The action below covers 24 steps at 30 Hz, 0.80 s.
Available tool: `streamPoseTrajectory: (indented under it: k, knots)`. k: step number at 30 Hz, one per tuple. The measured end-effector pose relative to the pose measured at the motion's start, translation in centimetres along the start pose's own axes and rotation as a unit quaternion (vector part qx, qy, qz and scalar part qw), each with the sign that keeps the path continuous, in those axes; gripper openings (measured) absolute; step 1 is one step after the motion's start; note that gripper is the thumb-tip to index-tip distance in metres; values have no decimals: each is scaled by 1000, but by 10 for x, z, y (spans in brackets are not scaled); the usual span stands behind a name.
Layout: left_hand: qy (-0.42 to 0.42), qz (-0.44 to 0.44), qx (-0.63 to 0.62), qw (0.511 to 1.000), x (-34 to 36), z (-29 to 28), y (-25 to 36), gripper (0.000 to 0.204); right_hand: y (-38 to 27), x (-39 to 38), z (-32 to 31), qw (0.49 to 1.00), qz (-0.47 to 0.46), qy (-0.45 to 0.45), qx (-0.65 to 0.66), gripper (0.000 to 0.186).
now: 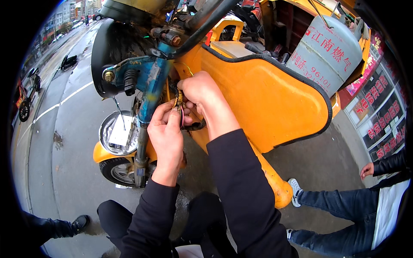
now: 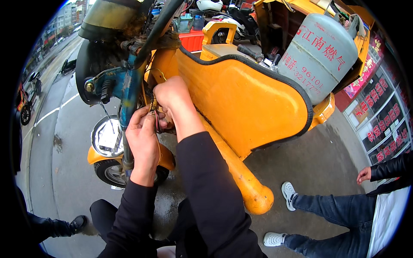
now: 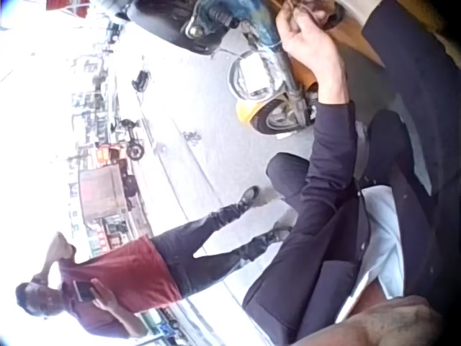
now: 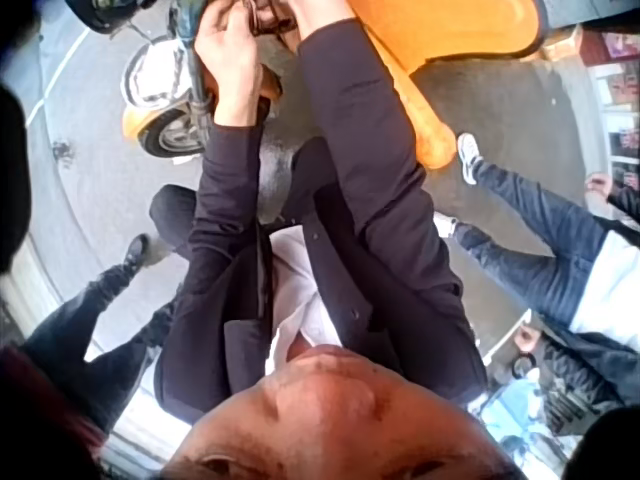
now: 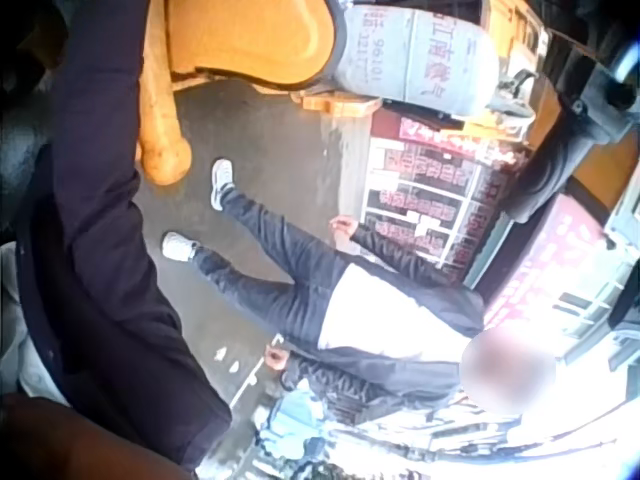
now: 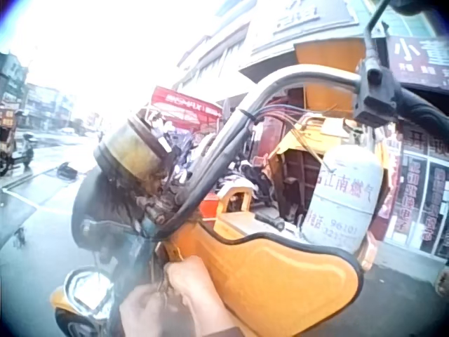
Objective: The person works on the exposed wiring of a yellow three-wheeled vehicle, stripping and twisting wires near the handlebar and headlight area. The person repeatedly adjusts and repositions wire bundles while another person stands nearby.
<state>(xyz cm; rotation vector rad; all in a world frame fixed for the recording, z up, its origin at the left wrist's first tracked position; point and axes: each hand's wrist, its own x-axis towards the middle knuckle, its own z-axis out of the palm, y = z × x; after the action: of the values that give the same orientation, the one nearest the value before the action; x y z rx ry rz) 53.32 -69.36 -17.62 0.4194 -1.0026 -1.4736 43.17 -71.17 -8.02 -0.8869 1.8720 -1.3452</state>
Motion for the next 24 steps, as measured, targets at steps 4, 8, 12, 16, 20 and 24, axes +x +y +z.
streamPoseTrajectory:
  k: [4, 8, 12, 16, 20, 24]
  knots:
    - [-43, -62, -189, 979, 3, 2, 2, 22, -6, 4, -9, 994, 70, -67, 51, 16]
    - [-54, -73, -146, 985, 9, -10, 0, 27, -1, -15, 4, 997, -23, 16, 65, 10]
    - [-5, -74, -75, 994, 3, 8, 1, 46, 10, -44, 6, 913, -328, 239, -34, 32]
    - [-52, -45, -12, 998, 6, 13, -1, 58, 7, -34, 1, 934, -303, 165, -91, 32]
    - [-59, -37, -18, 997, 10, 17, 6, 61, 9, -11, 2, 973, -211, 84, -46, 27]
    - [-155, -92, -138, 974, 15, 3, 15, 63, 8, -8, -2, 994, -58, -6, 94, 19]
